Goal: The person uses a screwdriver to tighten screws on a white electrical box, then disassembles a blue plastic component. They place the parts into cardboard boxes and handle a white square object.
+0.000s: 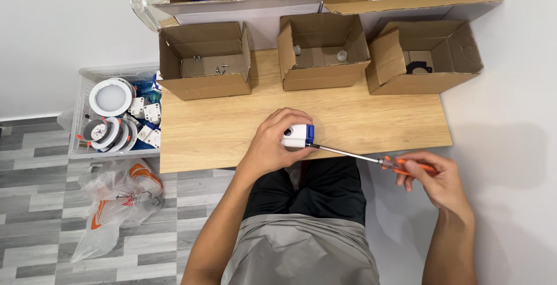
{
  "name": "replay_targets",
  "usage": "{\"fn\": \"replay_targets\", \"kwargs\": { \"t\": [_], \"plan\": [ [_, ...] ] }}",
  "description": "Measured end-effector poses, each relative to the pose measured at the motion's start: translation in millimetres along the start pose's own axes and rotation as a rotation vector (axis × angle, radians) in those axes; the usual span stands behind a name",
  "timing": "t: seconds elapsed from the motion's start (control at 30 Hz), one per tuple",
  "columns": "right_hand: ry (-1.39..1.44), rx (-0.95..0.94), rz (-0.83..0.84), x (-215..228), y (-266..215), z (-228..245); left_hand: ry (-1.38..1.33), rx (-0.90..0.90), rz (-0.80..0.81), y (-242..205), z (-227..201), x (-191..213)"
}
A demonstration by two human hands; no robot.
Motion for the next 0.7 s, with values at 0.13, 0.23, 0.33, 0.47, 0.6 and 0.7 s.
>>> {"fn": "replay_targets", "kwargs": {
  "t": [0.13, 0.23, 0.33, 0.47, 0.6, 0.7],
  "plan": [
    [0.067, 0.219, -0.024, 7, -10, 2, -0.004, -0.007, 0.000, 0, 0, 0],
    [0.179, 0.216, -0.109, 20, -16, -29, 0.006, -0.002, 0.005, 0, 0, 0],
    [0.237, 0.221, -0.155, 23, -24, -48, 0.037, -0.013, 0.001, -1, -4, 1],
    [0.505, 0.219, -0.184, 9, -27, -67, -0.046, -0.064, -0.114, -1, -15, 15],
    [0.724, 0.190, -0.191, -34, -24, -64, -0.270, -0.094, -0.216, -2, -34, 25],
    [0.856, 0.140, -0.127, -84, -20, -35, -0.501, 0.024, -0.271, -3, -32, 27]
  ]
}}
Point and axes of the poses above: each hand's wrist, its own y-axis towards the middle knuckle, its own x-axis out of the back of the hand, z = x × y, the point moved 10 cm from there along y, towards the middle knuckle, and after that the axes turned 12 degrees about -y, right-handed, at the moved point
